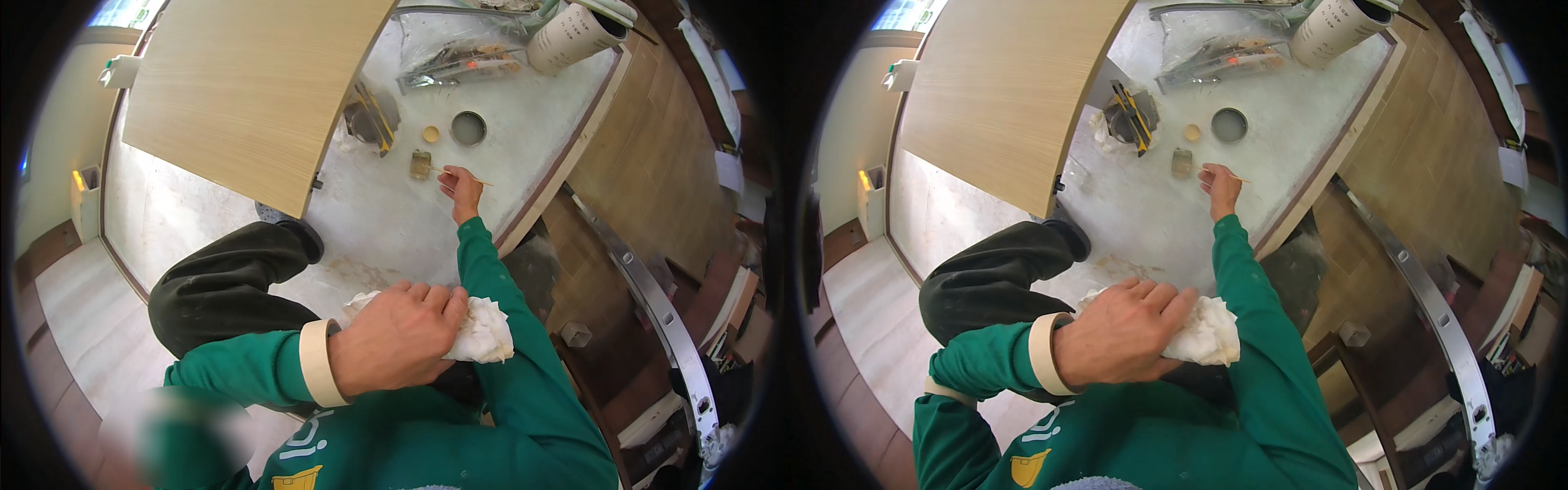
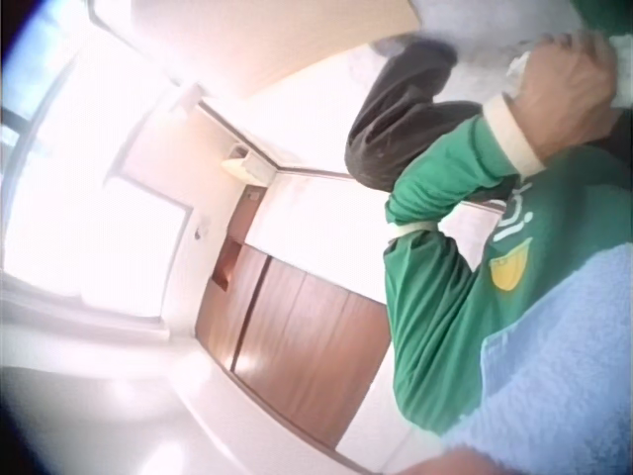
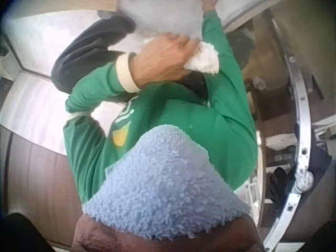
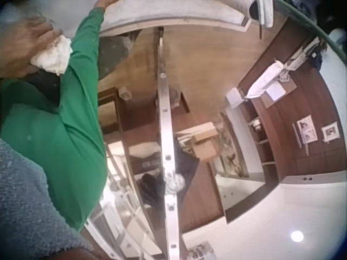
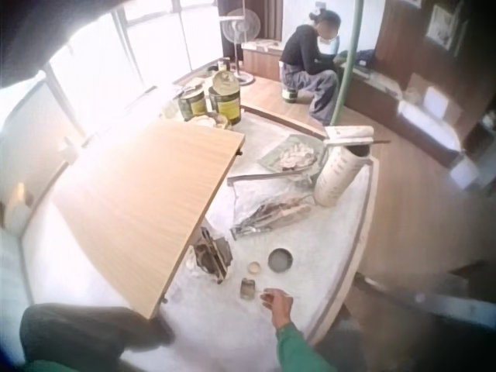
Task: The person sits on the floor and applies a finish to a wooden board using a small brush. They repeatedly dip the brush into a container and wipe the board with a cloth between applications.
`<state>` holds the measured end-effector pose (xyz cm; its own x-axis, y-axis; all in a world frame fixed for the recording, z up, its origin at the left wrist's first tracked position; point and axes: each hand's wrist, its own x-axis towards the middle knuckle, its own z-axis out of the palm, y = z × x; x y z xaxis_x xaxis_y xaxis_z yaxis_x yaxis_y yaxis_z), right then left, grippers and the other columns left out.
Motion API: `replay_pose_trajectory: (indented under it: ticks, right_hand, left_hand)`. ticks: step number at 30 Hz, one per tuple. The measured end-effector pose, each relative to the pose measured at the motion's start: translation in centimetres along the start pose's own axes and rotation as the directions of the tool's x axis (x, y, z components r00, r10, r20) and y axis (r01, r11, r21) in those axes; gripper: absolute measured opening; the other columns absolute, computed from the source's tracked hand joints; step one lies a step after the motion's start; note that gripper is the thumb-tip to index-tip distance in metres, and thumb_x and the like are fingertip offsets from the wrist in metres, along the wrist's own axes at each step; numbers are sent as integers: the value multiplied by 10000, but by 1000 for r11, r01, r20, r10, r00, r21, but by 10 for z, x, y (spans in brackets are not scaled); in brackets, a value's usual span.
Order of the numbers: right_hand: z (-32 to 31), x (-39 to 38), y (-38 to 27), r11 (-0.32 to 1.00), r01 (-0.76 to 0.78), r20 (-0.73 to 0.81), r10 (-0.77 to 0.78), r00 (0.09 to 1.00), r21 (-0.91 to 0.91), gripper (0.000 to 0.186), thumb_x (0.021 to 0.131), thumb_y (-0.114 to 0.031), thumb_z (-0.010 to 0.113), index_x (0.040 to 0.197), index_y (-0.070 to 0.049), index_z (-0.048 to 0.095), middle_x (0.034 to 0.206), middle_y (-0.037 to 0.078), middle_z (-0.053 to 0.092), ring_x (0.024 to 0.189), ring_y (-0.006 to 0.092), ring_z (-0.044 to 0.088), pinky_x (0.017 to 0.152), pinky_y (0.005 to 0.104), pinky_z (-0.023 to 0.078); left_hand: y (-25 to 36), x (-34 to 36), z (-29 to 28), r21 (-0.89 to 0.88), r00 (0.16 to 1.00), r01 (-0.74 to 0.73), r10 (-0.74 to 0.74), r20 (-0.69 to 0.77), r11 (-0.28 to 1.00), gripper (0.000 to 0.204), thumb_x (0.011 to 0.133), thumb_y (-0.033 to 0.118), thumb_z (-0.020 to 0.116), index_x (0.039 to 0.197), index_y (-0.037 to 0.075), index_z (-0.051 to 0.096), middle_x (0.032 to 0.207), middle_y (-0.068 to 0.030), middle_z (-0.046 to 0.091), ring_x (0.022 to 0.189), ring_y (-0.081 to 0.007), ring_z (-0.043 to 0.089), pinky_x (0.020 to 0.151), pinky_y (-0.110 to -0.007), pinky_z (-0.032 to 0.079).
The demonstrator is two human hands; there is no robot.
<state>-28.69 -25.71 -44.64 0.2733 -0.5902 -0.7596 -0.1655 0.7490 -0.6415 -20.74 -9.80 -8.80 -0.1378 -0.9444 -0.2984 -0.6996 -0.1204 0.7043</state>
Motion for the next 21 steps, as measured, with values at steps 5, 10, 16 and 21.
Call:
replay_pose_trajectory:
  ticks: [5,10,16,21]
  right_hand:
    - [-4,2,-2,999,-13,-15,14,1000,37,244,891,-216,599,998,-33,720,916,103,727,851,209,714,746,335,535]
    - [-6,5,-3,1000,-9,-30,10,1000,15,238,890,-216,608,1005,-35,710,902,99,732,846,215,715,744,343,536]
    - [-9,4,-6,1000,7,-53,-7,999,1,234,895,-213,619,1020,-32,699,900,106,734,833,222,717,733,340,538]
    - [-4,3,-7,999,-12,-16,12,1000,-36,281,923,-225,590,1076,-11,687,939,117,733,876,236,719,769,350,565]
  left_hand:
    - [-2,-2,-1,-4,1000,-21,21,-6,1000,702,709,280,832,1233,-80,534,899,-145,610,796,-316,652,725,-397,516]
    - [-2,-2,-3,1,1000,4,-4,8,1000,736,684,289,856,1240,-53,517,899,-131,599,808,-312,648,737,-399,516]
    - [-2,-3,-3,10,1000,13,-13,16,1000,745,688,299,854,1248,-55,512,903,-134,598,808,-312,648,740,-400,511]
    - [-2,-3,-4,12,1000,5,-5,17,1000,760,688,301,856,1258,-57,504,909,-133,596,810,-310,648,744,-399,508]
